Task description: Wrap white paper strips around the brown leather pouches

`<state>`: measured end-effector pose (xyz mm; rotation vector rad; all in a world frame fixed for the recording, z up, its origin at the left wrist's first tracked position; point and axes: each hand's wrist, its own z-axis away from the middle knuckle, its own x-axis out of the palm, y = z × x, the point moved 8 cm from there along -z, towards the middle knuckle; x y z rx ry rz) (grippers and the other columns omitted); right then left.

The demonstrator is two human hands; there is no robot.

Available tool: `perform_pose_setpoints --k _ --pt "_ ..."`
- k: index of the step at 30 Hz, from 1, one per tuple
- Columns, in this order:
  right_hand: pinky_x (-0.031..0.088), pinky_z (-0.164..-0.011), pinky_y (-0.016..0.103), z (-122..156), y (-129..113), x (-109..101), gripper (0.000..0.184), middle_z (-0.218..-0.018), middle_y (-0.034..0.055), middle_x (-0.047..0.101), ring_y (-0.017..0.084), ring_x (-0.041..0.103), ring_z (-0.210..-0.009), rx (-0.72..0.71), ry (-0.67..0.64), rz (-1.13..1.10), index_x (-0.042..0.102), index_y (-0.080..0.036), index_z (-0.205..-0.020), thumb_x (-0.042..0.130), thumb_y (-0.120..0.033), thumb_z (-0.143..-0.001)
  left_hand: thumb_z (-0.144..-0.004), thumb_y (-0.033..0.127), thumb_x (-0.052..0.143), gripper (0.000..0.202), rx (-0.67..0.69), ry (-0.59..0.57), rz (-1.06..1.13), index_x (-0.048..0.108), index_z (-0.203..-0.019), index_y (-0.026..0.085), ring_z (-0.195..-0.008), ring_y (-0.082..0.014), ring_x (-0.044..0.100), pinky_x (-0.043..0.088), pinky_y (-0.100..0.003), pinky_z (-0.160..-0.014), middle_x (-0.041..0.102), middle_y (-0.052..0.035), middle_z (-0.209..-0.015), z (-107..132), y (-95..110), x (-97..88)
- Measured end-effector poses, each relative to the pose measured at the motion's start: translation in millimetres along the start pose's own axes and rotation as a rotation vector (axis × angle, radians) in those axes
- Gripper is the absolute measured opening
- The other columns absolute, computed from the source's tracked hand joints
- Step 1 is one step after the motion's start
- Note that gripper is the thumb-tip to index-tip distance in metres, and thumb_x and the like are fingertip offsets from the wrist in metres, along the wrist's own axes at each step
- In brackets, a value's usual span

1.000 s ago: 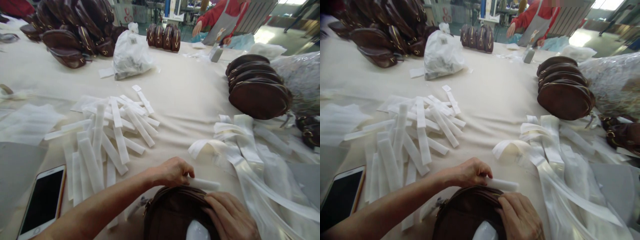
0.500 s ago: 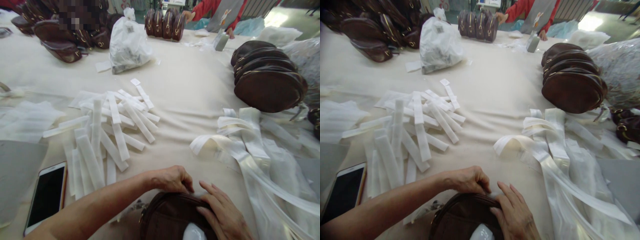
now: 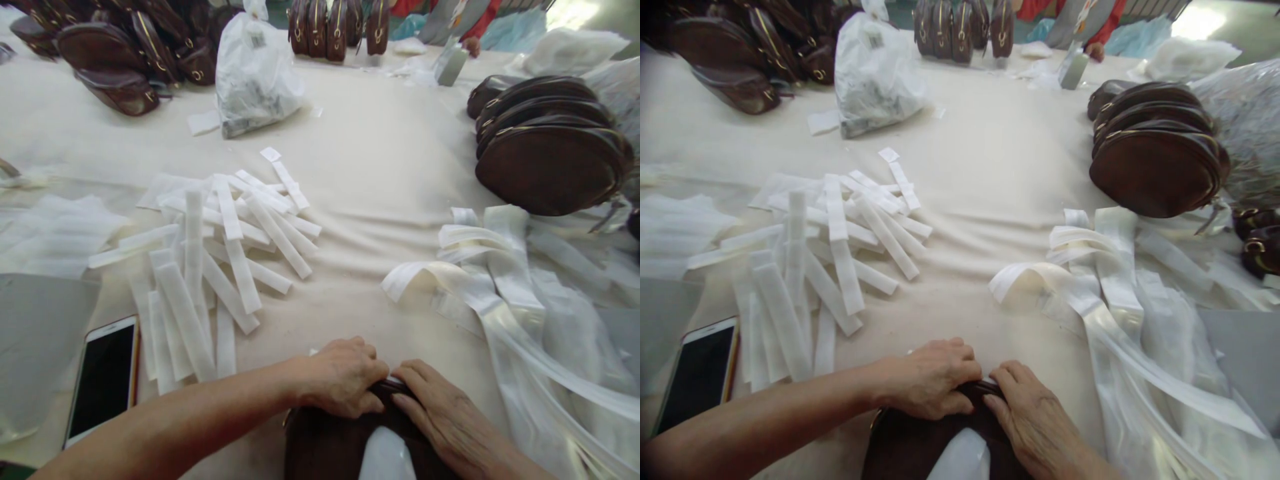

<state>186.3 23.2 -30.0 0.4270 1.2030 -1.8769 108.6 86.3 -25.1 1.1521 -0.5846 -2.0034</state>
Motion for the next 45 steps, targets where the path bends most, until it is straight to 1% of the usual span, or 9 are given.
perform_pose_setpoints --k 6,12,20,23,27,31,37,41,45 --pt "0.052 -0.066 0.025 6.4 -9.3 -6.0 0.017 -0.082 0.001 0.064 0.014 0.063 -0.073 -0.134 0.097 0.087 0.06 -0.023 -0.089 0.045 -0.03 -0.093 -0.081 0.039 0.061 0.03 -0.025 -0.003 0.089 0.059 -0.105 0.022 -0.091 -0.0206 0.058 0.047 -0.027 -0.074 0.057 -0.0049 -0.097 5.2 4.6 -0.7" --pt "0.052 -0.062 0.024 33.9 -51.0 -31.6 0.018 -0.079 0.0011 0.063 0.013 0.06 -0.07 -0.331 0.264 0.212 0.06 -0.023 -0.087 0.043 -0.025 -0.094 -0.084 0.035 0.063 0.03 0.002 0.05 0.166 0.058 -0.111 0.025 -0.086 -0.0164 0.06 0.045 -0.021 -0.071 0.058 -0.0012 -0.094 32.1 19.1 -7.8" --pt "0.05 -0.07 0.029 68.5 -88.5 -89.3 0.027 -0.089 0.0067 0.066 0.017 0.06 -0.079 -0.473 0.744 0.489 0.061 -0.018 -0.109 0.046 -0.034 -0.093 -0.09 0.026 0.051 0.02 0.178 0.596 -0.447 0.059 -0.109 0.022 -0.07 -0.0161 0.056 0.042 -0.025 -0.061 0.057 -0.0036 -0.084 68.4 70.0 -57.0" --pt "0.053 -0.072 0.029 70.1 -78.3 -100.2 0.033 -0.094 0.006 0.066 0.018 0.062 -0.085 -0.466 0.795 0.448 0.061 -0.02 -0.112 0.048 -0.042 -0.091 -0.093 0.022 0.043 0.026 0.267 0.822 -0.651 0.053 -0.116 0.016 -0.068 -0.0178 0.054 0.044 -0.03 -0.062 0.057 -0.0066 -0.084 74.4 76.3 -53.7" --pt "0.055 -0.071 0.021 86.6 -56.8 -113.7 0.026 -0.098 0.0043 0.066 0.015 0.066 -0.088 -0.437 0.85 0.257 0.063 -0.024 -0.108 0.054 -0.039 -0.088 -0.094 0.018 0.037 0.027 0.359 0.949 -0.727 0.047 -0.119 0.013 -0.07 -0.0176 0.054 0.046 -0.031 -0.062 0.056 -0.0077 -0.087 86.2 80.2 -39.0" --pt "0.054 -0.063 0.018 99.8 -53.5 -110.1 0.012 -0.084 0.0019 0.064 0.012 0.066 -0.074 -0.514 0.858 0.127 0.067 -0.025 -0.094 0.059 -0.026 -0.085 -0.093 0.015 0.038 0.026 0.372 0.985 -0.773 0.046 -0.118 0.011 -0.072 -0.0191 0.056 0.046 -0.032 -0.061 0.057 -0.0085 -0.087 96.3 89.4 -31.1" --pt "0.053 -0.062 0.019 94.4 -48.0 -88.9 0.018 -0.08 0.0028 0.063 0.012 0.063 -0.073 -0.584 0.848 0.115 0.066 -0.022 -0.095 0.054 -0.012 -0.085 -0.095 0.024 0.04 0.028 0.3 0.971 -0.825 0.046 -0.119 0.012 -0.085 -0.0218 0.06 0.048 -0.035 -0.07 0.059 -0.015 -0.103 93.1 92.0 -24.3" --pt "0.052 -0.066 0.024 101.6 -51.0 -84.2 0.018 -0.083 0.0048 0.061 0.014 0.06 -0.077 -0.585 0.903 0.267 0.064 -0.02 -0.097 0.051 -0.014 -0.086 -0.093 0.02 0.044 0.022 0.284 1.03 -0.833 0.05 -0.113 0.013 -0.088 -0.0229 0.06 0.048 -0.036 -0.072 0.06 -0.0154 -0.108 91.7 94.5 -22.7" --pt "0.049 -0.083 0.037 102.4 -72.2 -74.7 0.02 -0.106 0.0126 0.064 0.023 0.06 -0.1 -0.575 0.975 0.552 0.064 -0.015 -0.103 0.051 -0.021 -0.088 -0.093 0.017 0.043 0.021 0.26 1.047 -0.826 0.052 -0.11 0.011 -0.086 -0.022 0.06 0.049 -0.036 -0.072 0.061 -0.0146 -0.103 91.3 99.5 -21.6"
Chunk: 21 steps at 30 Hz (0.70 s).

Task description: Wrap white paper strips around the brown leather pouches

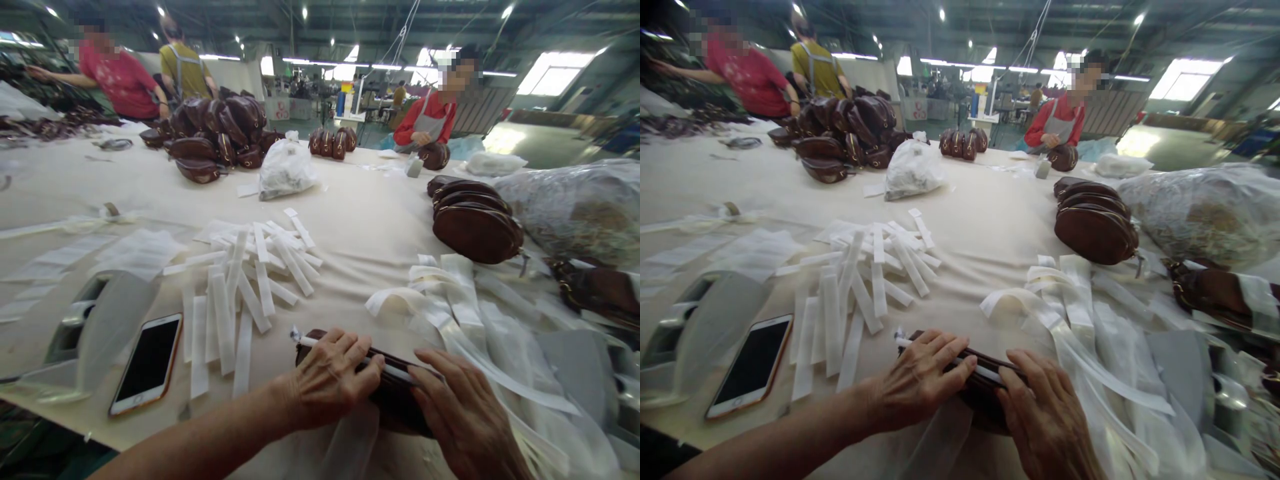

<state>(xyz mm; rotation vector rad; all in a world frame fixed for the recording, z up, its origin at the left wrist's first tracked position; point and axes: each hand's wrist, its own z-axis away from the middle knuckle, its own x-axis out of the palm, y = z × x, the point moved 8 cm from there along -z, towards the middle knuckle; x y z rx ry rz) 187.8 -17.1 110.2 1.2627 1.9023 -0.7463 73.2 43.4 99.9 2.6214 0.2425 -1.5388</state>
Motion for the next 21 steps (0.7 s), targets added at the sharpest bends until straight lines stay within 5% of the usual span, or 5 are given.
perform_pose_setpoints --k 4,10,14,17,21 --pt "0.051 -0.08 0.033 -5.6 -13.9 13.4 0.03 -0.105 0.0137 0.068 0.02 0.064 -0.096 -0.042 0.056 -0.017 0.058 -0.01 -0.117 0.046 -0.016 -0.09 -0.094 0.014 0.038 0.022 -0.01 -0.013 -0.025 0.053 -0.109 0.009 -0.088 -0.0219 0.06 0.049 -0.036 -0.075 0.062 -0.0147 -0.099 -1.0 2.2 -2.1" --pt "0.053 -0.077 0.033 -2.4 -14.6 17.1 0.027 -0.099 0.0144 0.07 0.021 0.067 -0.092 -0.063 0.117 -0.095 0.061 -0.008 -0.113 0.049 -0.011 -0.088 -0.096 0.031 0.041 0.036 -0.043 -0.018 -0.036 0.048 -0.121 0.006 -0.097 -0.0253 0.06 0.05 -0.039 -0.079 0.06 -0.0188 -0.112 -2.4 -0.4 4.4" --pt "0.054 -0.074 0.027 -10.5 -1.8 11.1 0.026 -0.097 0.0096 0.072 0.016 0.068 -0.085 -0.045 -0.009 -0.232 0.061 -0.012 -0.111 0.045 -0.017 -0.092 -0.097 0.029 0.039 0.035 -0.048 -0.016 0.012 0.05 -0.117 0.003 -0.089 -0.0228 0.062 0.05 -0.037 -0.073 0.064 -0.015 -0.1 -5.3 0.6 5.8" --pt "0.054 -0.071 0.021 -16.1 47.3 22.4 0.026 -0.092 0.0036 0.072 0.013 0.068 -0.082 0.143 -0.133 -0.337 0.064 -0.019 -0.102 0.04 -0.028 -0.096 -0.095 0.023 0.043 0.028 -0.07 0.002 0.038 0.052 -0.114 0.004 -0.083 -0.0222 0.062 0.051 -0.037 -0.07 0.065 -0.0127 -0.095 -6.5 -0.4 3.4" --pt "0.052 -0.081 0.035 -16.9 142.8 58.3 0.025 -0.1 0.0085 0.069 0.021 0.065 -0.094 0.446 -0.177 -0.036 0.064 -0.018 -0.1 0.047 -0.034 -0.091 -0.094 0.022 0.046 0.027 -0.076 0.037 0.053 0.053 -0.113 0.004 -0.084 -0.0229 0.063 0.051 -0.038 -0.072 0.065 -0.013 -0.096 -6.4 -1.2 1.5"
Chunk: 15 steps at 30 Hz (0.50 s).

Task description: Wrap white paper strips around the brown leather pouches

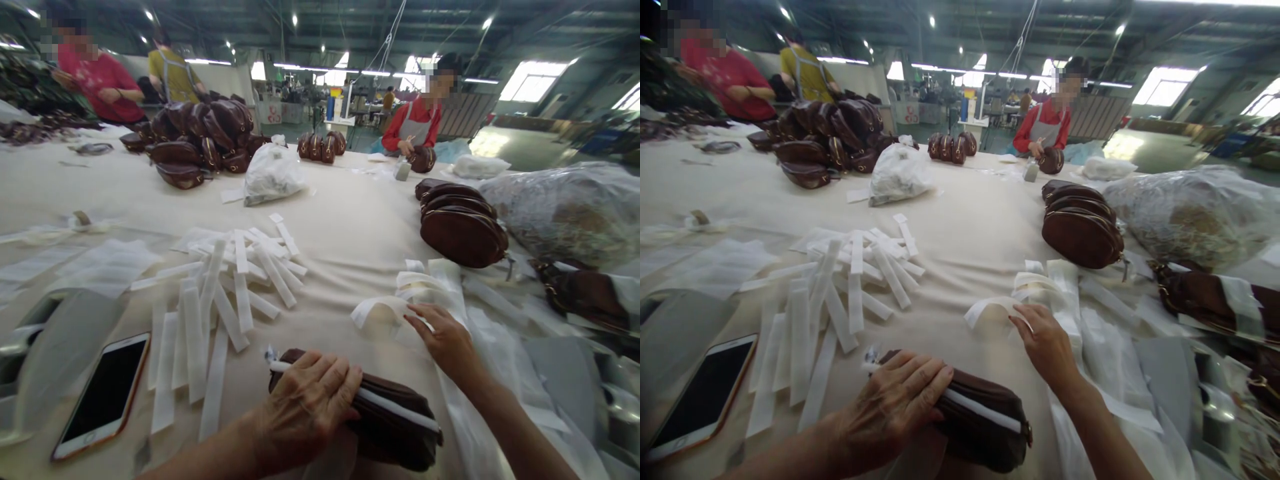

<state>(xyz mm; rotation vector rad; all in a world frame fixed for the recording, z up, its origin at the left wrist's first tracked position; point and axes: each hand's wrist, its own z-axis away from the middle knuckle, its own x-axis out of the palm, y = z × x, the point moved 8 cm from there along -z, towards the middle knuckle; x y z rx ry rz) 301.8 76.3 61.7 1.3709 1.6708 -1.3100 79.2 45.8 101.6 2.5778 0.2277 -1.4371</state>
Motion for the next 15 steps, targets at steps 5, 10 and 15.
perform_pose_setpoints --k 5,10,15 --pt "0.047 -0.079 0.04 -42.4 43.2 51.5 0.02 -0.095 0.0112 0.067 0.028 0.061 -0.093 0.088 -0.143 0.116 0.064 -0.015 -0.091 0.069 -0.027 -0.075 -0.095 0.022 0.044 0.027 0.014 0.034 -0.008 0.056 -0.111 0.004 -0.084 -0.0221 0.063 0.053 -0.036 -0.072 0.067 -0.013 -0.094 -0.6 -0.2 -3.5" --pt "0.046 -0.069 0.031 -54.2 63.1 72.1 0.016 -0.072 0.0014 0.063 0.016 0.059 -0.072 0.216 -0.317 0.171 0.059 -0.017 -0.068 0.064 -0.027 -0.08 -0.094 0.026 0.046 0.028 0.039 0.067 -0.03 0.057 -0.108 0.004 -0.079 -0.0216 0.064 0.054 -0.035 -0.069 0.067 -0.0123 -0.092 -0.5 -1.3 -3.4" --pt "0.048 -0.072 0.031 -51.8 86.3 60.8 0.025 -0.075 -0.0009 0.061 0.012 0.059 -0.072 0.325 -0.408 0.184 0.061 -0.015 -0.078 0.052 -0.035 -0.091 -0.094 0.026 0.045 0.029 0.058 0.095 -0.036 0.056 -0.108 0.003 -0.079 -0.022 0.064 0.054 -0.035 -0.066 0.067 -0.0121 -0.091 -1.2 -0.9 -1.8"
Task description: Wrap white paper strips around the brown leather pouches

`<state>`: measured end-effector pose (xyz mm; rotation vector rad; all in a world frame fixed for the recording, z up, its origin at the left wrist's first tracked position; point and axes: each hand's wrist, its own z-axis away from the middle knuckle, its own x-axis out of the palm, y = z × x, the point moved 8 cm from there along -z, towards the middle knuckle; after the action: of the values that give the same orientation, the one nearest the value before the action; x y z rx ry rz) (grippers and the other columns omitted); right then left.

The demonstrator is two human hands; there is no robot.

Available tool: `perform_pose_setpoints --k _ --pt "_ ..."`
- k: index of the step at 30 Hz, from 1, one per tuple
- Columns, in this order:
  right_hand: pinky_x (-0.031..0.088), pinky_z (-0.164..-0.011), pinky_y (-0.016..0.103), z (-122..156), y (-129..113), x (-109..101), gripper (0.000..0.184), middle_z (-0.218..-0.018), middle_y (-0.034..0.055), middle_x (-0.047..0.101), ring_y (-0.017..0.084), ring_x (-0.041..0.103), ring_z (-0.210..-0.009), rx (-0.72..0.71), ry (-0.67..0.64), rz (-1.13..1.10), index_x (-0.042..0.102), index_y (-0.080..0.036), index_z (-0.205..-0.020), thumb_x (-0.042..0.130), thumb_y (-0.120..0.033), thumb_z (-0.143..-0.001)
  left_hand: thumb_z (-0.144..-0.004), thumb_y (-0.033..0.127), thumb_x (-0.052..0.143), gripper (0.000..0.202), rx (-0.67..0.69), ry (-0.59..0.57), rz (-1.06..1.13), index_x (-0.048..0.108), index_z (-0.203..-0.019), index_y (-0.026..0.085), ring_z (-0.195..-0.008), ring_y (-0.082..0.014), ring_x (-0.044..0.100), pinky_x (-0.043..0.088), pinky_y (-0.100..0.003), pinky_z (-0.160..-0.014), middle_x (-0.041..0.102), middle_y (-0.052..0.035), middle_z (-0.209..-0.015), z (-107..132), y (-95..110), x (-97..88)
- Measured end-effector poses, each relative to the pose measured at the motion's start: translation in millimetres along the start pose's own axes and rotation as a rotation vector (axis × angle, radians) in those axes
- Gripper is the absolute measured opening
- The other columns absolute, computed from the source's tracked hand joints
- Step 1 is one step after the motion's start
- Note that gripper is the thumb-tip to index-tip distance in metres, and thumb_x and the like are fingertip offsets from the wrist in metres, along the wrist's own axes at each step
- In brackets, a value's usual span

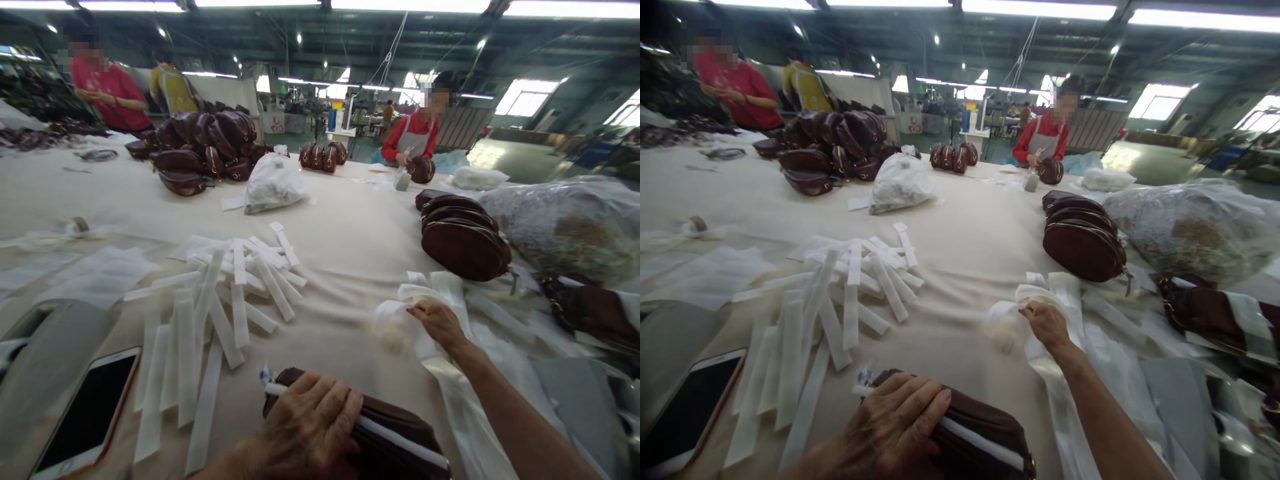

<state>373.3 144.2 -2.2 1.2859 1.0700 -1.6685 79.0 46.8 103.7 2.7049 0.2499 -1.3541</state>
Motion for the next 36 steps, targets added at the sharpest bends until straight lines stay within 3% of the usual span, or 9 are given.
perform_pose_setpoints --k 5,9,18,24,30,36 --pt "0.051 -0.076 0.033 11.8 15.1 -13.4 0.023 -0.086 0.0012 0.064 0.014 0.061 -0.08 0.053 -0.044 -0.014 0.062 -0.014 -0.09 0.052 -0.035 -0.091 -0.096 0.023 0.043 0.027 0.0 0.034 -0.032 0.057 -0.108 0.004 -0.08 -0.0209 0.063 0.052 -0.034 -0.07 0.067 -0.0113 -0.092 2.8 -0.2 0.9" --pt "0.051 -0.08 0.036 25.0 27.4 -20.6 0.023 -0.099 0.0041 0.064 0.015 0.061 -0.089 0.183 -0.005 0.017 0.061 -0.015 -0.099 0.053 -0.035 -0.091 -0.097 0.019 0.039 0.026 -0.005 0.104 -0.048 0.059 -0.109 0.006 -0.088 -0.0207 0.062 0.047 -0.034 -0.078 0.067 -0.0104 -0.097 8.1 0.6 -0.9" --pt "0.052 -0.08 0.037 54.6 67.5 -26.7 0.028 -0.107 0.0058 0.062 0.016 0.061 -0.091 0.411 0.087 0.037 0.059 -0.016 -0.108 0.053 -0.037 -0.091 -0.098 0.021 0.039 0.027 0.026 0.058 -0.086 0.058 -0.115 0.01 -0.095 -0.0193 0.061 0.043 -0.032 -0.085 0.065 -0.0101 -0.105 15.0 -1.4 3.5" --pt "0.052 -0.08 0.037 71.3 78.2 -35.3 0.026 -0.107 0.0058 0.062 0.016 0.061 -0.091 0.378 0.134 0.071 0.059 -0.017 -0.108 0.053 -0.035 -0.091 -0.097 0.018 0.041 0.027 0.037 0.059 -0.092 0.057 -0.115 0.008 -0.095 -0.0197 0.06 0.043 -0.033 -0.085 0.066 -0.0106 -0.105 18.4 -0.1 6.0" --pt "0.05 -0.086 0.041 79.5 72.9 -54.9 0.026 -0.114 0.0067 0.06 0.018 0.059 -0.1 0.278 0.286 0.143 0.058 -0.016 -0.111 0.054 -0.032 -0.091 -0.097 0.016 0.04 0.027 -0.022 0.034 -0.085 0.056 -0.117 0.01 -0.098 -0.0199 0.06 0.043 -0.033 -0.088 0.066 -0.0102 -0.105 16.6 -1.0 7.0" --pt "0.049 -0.086 0.041 83.5 71.3 -70.6 0.025 -0.106 0.0058 0.062 0.018 0.06 -0.096 0.216 0.378 0.179 0.059 -0.015 -0.109 0.053 -0.031 -0.091 -0.097 0.018 0.039 0.028 0.0 0.137 -0.094 0.058 -0.115 0.011 -0.092 -0.0191 0.062 0.044 -0.032 -0.083 0.066 -0.0101 -0.101 18.2 0.0 6.0"
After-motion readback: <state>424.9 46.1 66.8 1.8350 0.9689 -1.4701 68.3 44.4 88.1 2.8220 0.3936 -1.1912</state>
